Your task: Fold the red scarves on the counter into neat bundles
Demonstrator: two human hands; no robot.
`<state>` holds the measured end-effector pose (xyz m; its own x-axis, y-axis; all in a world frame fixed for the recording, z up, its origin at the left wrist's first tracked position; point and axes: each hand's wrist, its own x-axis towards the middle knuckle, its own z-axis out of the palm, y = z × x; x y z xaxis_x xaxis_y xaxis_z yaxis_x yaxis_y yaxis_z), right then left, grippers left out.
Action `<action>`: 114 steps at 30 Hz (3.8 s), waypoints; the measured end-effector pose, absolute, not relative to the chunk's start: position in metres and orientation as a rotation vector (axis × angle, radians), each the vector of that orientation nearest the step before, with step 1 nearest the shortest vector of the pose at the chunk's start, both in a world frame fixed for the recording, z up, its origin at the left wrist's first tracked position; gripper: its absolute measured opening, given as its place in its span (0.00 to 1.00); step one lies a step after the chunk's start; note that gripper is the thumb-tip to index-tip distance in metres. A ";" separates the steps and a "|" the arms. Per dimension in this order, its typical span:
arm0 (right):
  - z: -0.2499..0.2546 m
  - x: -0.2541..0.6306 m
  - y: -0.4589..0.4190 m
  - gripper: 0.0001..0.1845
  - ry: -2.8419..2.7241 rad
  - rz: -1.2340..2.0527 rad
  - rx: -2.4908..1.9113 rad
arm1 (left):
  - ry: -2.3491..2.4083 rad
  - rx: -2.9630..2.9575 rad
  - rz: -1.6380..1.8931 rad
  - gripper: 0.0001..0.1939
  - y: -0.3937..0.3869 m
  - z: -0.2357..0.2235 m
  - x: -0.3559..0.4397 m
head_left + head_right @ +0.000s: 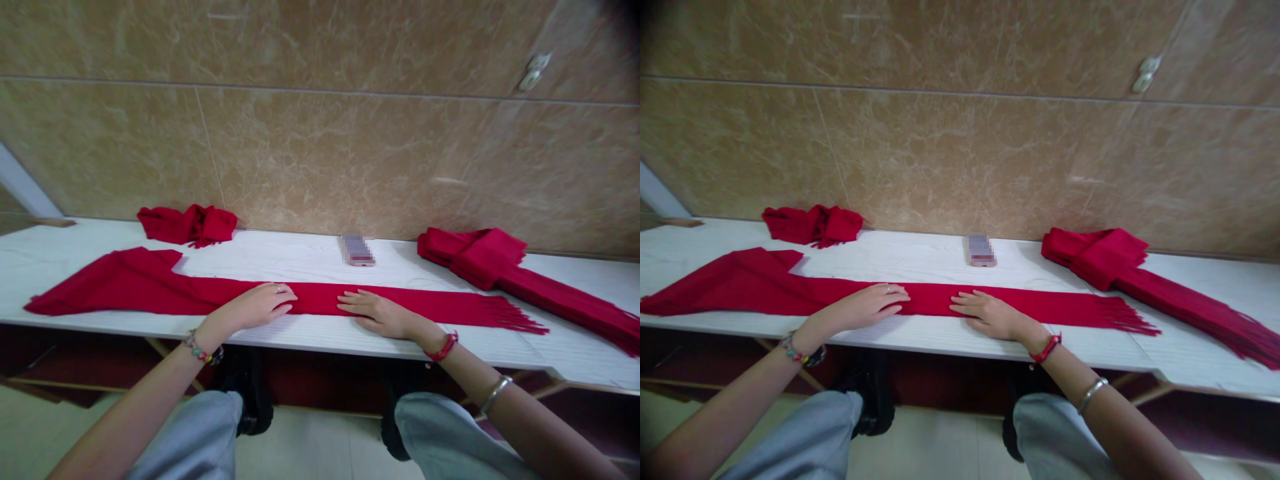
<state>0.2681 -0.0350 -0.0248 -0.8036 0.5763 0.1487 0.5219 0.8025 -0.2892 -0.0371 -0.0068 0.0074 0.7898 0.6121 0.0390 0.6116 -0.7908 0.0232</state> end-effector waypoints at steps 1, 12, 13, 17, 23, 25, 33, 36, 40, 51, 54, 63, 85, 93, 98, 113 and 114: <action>-0.024 0.267 -0.036 0.23 -2.771 0.346 -0.868 | 1.022 2.971 0.116 0.19 -0.008 0.006 -0.028; -0.009 0.270 -0.056 0.28 -2.795 0.187 -1.325 | 1.004 2.699 -0.122 0.24 -0.009 -0.002 0.008; -0.008 0.265 -0.056 0.28 -2.755 0.131 -1.349 | 1.032 2.717 -0.074 0.24 -0.009 -0.001 0.012; -0.015 0.237 -0.050 0.29 -2.563 -0.069 -1.433 | 1.227 2.788 0.127 0.24 -0.008 -0.008 0.037; -0.032 0.243 -0.042 0.28 -2.568 -0.085 -1.522 | 1.348 2.710 -0.064 0.28 -0.011 -0.020 0.047; -0.035 0.261 -0.045 0.28 -2.564 -0.101 -1.548 | 1.366 2.710 -0.110 0.28 -0.012 -0.018 0.046; -0.055 0.374 -0.058 0.26 -2.433 -0.249 -1.869 | 1.399 2.712 -0.158 0.28 -0.014 -0.012 0.049; -0.062 0.425 -0.065 0.24 -2.452 -0.358 -1.953 | 1.399 2.712 -0.176 0.29 -0.010 -0.015 0.048; -0.067 0.482 -0.079 0.20 -2.456 -0.425 -1.991 | 1.373 2.722 -0.132 0.29 -0.003 -0.023 0.044; -0.016 0.365 -0.063 0.29 -2.274 -0.215 -1.764 | 1.330 2.752 -0.126 0.29 -0.003 -0.008 0.068; -0.015 0.310 -0.054 0.28 -2.420 -0.093 -1.542 | 1.262 2.752 -0.055 0.30 -0.003 -0.013 0.073; -0.043 0.294 -0.049 0.28 -2.586 -0.035 -1.450 | 1.229 2.690 -0.071 0.29 -0.017 -0.011 0.067; -0.024 0.192 -0.036 0.28 -2.732 0.075 -1.217 | 1.395 2.576 -0.178 0.25 -0.012 0.003 -0.087; -0.012 0.134 -0.029 0.21 -2.653 -0.049 -1.023 | 1.724 2.734 -0.067 0.29 -0.006 0.011 -0.130; -0.011 0.108 -0.030 0.19 -2.761 -0.123 -0.980 | 1.659 2.851 -0.100 0.24 -0.006 0.016 -0.130; -0.037 0.134 -0.022 0.21 -2.714 -0.057 -0.738 | 1.420 2.838 -0.197 0.12 -0.016 0.019 -0.138; -0.037 0.135 -0.022 0.22 -2.712 -0.041 -0.738 | 1.445 2.827 -0.203 0.12 -0.016 0.020 -0.139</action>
<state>0.1353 -0.0218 -0.0371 -0.8117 0.4880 0.3208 0.4974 0.8656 -0.0581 -0.1390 -0.0159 0.0197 0.5793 0.8095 -0.0950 0.8044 -0.5866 -0.0937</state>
